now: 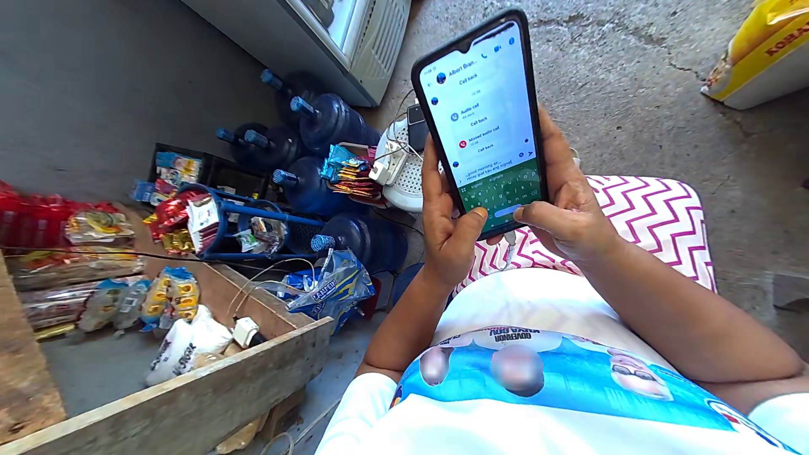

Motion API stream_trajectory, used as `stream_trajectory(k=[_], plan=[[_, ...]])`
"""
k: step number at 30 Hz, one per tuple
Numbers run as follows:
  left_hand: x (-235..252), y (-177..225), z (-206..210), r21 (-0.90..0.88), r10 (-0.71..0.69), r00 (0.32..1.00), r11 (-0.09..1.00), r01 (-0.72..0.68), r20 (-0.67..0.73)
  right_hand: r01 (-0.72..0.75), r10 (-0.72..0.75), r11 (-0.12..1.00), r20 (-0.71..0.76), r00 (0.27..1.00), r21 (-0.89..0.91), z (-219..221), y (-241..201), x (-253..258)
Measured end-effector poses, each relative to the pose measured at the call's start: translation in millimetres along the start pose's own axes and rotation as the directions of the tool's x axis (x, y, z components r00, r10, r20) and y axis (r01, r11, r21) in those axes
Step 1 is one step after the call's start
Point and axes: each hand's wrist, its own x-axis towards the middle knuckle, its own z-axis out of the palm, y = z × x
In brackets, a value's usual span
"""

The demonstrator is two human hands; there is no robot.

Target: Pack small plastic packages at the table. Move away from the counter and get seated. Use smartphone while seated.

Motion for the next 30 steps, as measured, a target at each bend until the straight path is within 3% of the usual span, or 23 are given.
stream_trajectory(k=[18, 26, 30], plan=[[-1, -2, 3, 0.037, -0.027, 1.000, 0.999, 0.027, -0.014, -0.026, 0.033, 0.996, -0.088, 0.996, 0.088, 3, 0, 0], [4, -4, 18, 0.102, 0.004, 0.985, 0.995, 0.014, -0.171, 0.023, -0.018, 0.997, -0.065, 0.998, 0.075, 1, 5, 1], [1, -2, 18, 0.126, -0.022, 0.984, 0.991, 0.045, -0.178, 0.011, -0.005, 0.995, -0.057, 0.998, 0.103, 1, 5, 0]])
